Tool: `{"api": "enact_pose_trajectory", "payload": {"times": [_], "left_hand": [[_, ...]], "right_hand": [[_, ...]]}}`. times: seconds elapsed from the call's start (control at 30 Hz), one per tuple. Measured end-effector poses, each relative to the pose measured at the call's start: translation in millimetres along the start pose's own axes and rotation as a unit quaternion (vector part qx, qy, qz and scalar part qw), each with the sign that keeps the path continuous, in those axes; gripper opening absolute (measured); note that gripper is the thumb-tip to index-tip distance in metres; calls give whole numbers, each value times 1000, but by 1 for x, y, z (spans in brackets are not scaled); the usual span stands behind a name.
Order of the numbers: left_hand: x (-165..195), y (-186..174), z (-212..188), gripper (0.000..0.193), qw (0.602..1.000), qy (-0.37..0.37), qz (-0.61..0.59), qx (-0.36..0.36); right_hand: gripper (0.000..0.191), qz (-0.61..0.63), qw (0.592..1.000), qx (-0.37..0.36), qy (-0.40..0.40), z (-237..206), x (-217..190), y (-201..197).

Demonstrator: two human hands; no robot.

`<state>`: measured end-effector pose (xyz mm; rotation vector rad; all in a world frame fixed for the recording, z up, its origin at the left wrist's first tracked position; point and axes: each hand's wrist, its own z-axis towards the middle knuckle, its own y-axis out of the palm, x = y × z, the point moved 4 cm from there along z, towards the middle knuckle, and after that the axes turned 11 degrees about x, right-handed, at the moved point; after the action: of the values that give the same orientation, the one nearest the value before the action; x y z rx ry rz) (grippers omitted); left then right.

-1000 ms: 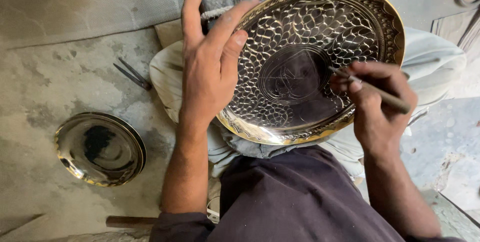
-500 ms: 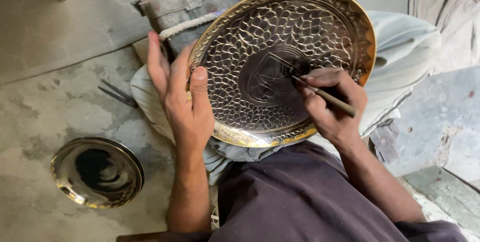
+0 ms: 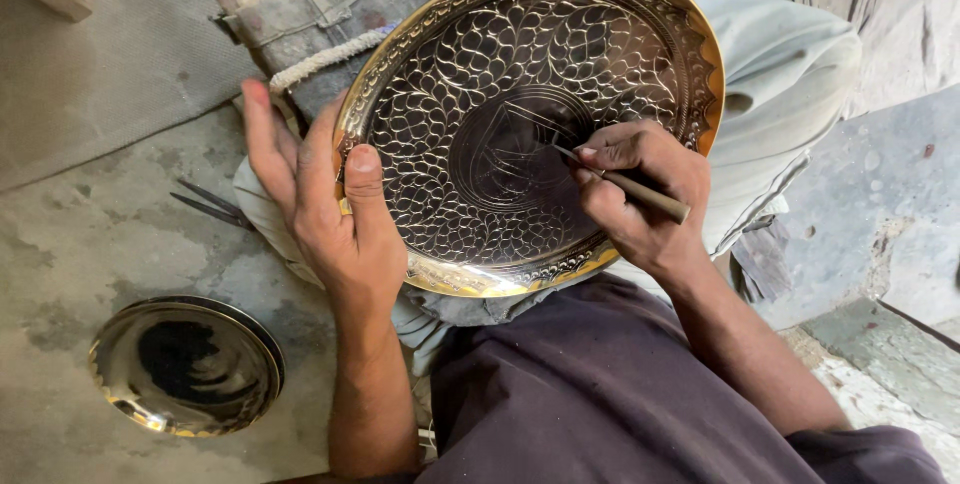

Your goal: The person sits on the floor with a large brass tray resting on their lap and uses a small chisel-like engraving tool to carve a geometric pattern into the tray's darkened center. They periodically reposition the tray, reach aside, and near the end tap the tool with a wooden mallet to deepen the engraved lines.

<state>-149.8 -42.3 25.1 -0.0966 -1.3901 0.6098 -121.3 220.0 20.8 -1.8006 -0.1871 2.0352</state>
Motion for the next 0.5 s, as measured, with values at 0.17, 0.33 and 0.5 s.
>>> {"api": "enact_pose_trajectory", "payload": {"times": [0.17,0.33,0.5], "left_hand": [[1,0,0,51,1000,-7,-4,2],[0,0,-1,53,1000,-14,0,4],[-1,0,-1,53,1000,-11,6,5]], "right_hand": [[9,-2,1000,-9,-7,2,0,0],[9,-23,1000,0,4,-1,-1,0],[10,-34,999,2,15,-4,-3,0]]}}
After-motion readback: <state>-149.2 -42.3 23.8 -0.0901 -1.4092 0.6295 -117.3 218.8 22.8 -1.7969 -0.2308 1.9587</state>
